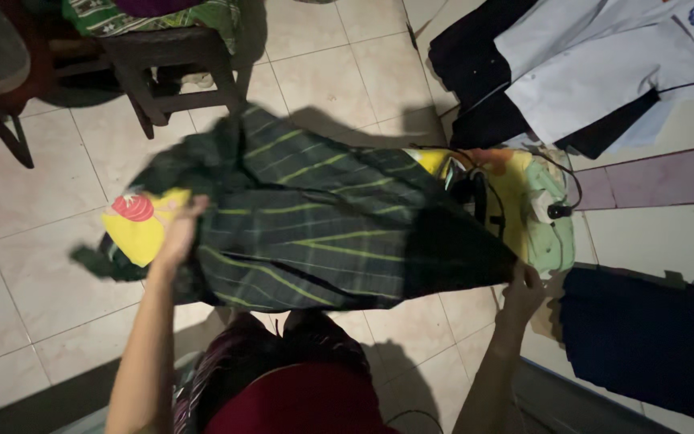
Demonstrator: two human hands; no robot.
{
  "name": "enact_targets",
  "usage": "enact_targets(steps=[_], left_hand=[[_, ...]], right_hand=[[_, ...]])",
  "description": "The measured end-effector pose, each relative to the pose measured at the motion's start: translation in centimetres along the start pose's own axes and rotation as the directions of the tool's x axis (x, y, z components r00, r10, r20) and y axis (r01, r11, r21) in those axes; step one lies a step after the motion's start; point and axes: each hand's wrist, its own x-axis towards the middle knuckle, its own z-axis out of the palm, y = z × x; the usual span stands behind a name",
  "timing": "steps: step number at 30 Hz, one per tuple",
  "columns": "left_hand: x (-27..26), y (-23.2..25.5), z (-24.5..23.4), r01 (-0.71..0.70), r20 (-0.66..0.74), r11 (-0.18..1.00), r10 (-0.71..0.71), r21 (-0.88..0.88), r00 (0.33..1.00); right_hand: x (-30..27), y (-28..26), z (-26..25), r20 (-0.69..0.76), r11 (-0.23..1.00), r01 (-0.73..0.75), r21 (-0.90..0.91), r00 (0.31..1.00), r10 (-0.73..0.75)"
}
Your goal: The person irons a dark green plaid garment on a low ironing board using a steam iron. They repeatedly smooth the fabric with one hand while moving the iron with the other, adjusting the garment's position several times to cover different areas.
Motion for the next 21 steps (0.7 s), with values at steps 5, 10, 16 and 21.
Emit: enact_targets(steps=[5, 10, 16, 21], left_hand=[[-1.2, 3.8, 3.2, 0.099, 0.206, 0.938, -0.175, 0.333, 0.963], [-2.0, 1.2, -4.6, 0.156, 0.087, 0.966, -0.177, 0.206, 0.980], [-5.3, -5.5, -14.4, 0.274, -0.022, 0.930, -0.288, -0.245, 0.957], [-3.6, -8.6, -14.2, 0.129, -0.208, 0.984, -0.152, -0.122, 0.966]], right_hand=[[-1.0, 2.7, -0.3, 0.011, 0.999, 0.036, -0.005, 0.999, -0.035], [-2.5, 4.5, 2.0, 0.290, 0.990, -0.109, -0.093, 0.948, 0.132], [-4.4, 7.5, 5.4, 0.571, 0.903, 0.037, -0.428, 0.785, 0.238], [-3.2, 7.1, 10.1, 0.708, 0.499, 0.585, -0.639, 0.701, 0.086]])
